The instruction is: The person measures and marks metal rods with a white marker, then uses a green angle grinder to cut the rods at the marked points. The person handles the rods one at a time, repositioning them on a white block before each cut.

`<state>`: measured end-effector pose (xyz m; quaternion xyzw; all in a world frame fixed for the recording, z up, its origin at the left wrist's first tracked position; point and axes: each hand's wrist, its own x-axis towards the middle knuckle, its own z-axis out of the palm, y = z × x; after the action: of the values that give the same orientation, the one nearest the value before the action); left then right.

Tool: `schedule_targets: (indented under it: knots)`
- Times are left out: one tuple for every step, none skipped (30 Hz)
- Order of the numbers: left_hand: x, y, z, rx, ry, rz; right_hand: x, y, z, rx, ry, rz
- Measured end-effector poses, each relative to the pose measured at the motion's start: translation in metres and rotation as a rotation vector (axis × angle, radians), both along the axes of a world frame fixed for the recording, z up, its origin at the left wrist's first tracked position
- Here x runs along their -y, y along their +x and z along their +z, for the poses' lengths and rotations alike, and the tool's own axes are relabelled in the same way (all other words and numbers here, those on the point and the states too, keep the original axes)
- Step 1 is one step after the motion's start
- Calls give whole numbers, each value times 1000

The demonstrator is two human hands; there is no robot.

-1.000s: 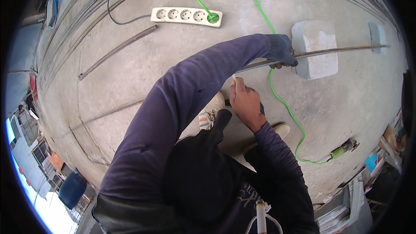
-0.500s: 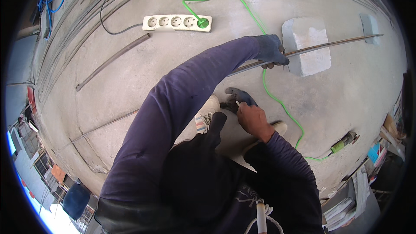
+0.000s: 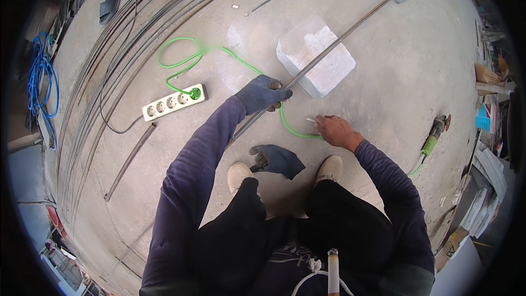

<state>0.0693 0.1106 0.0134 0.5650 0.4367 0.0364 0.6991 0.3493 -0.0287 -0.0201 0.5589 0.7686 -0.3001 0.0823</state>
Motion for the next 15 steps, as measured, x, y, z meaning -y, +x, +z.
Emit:
schedule_targets:
  knots:
    - [3, -1, 1, -6, 12, 4, -2, -7, -1, -20, 142, -6]
    - [5, 0, 1, -39, 65, 17, -2, -13, -1, -37, 285, -15]
    - [8, 0, -1, -74, 116, 24, -2, -20, 0, -54, 424, -31]
    - [10, 0, 1, -104, 168, 29, -6, -27, 7, -194, 296, -120]
    - [10, -3, 3, -226, 273, -54, -10, -32, 16, -335, 169, -207]
    - [14, -1, 2, -260, 474, -13, -17, -34, 25, -471, 55, -291]
    - [25, 2, -1, -282, 674, 31, -20, -36, 34, -541, 7, -330]
    - [34, 6, -1, -293, 874, 82, -19, -39, 41, -611, -39, -366]
    - [40, 12, 5, -373, 896, 84, -17, -40, 48, -682, -85, -397]
    - [46, 17, 11, -452, 918, 88, -16, -40, 48, -695, -91, -421]
    - [49, 18, 12, -472, 960, 96, -16, -42, 42, -715, -98, -438]
    - [50, 18, 13, -493, 1003, 108, -17, -42, 37, -736, -106, -451]
    - [52, 20, 17, -449, 906, 155, -15, -40, 35, -740, -86, -446]
    - [53, 23, 21, -405, 807, 200, -13, -36, 33, -742, -66, -440]
    - [55, 21, 23, -372, 707, 248, -13, -36, 27, -752, -52, -426]
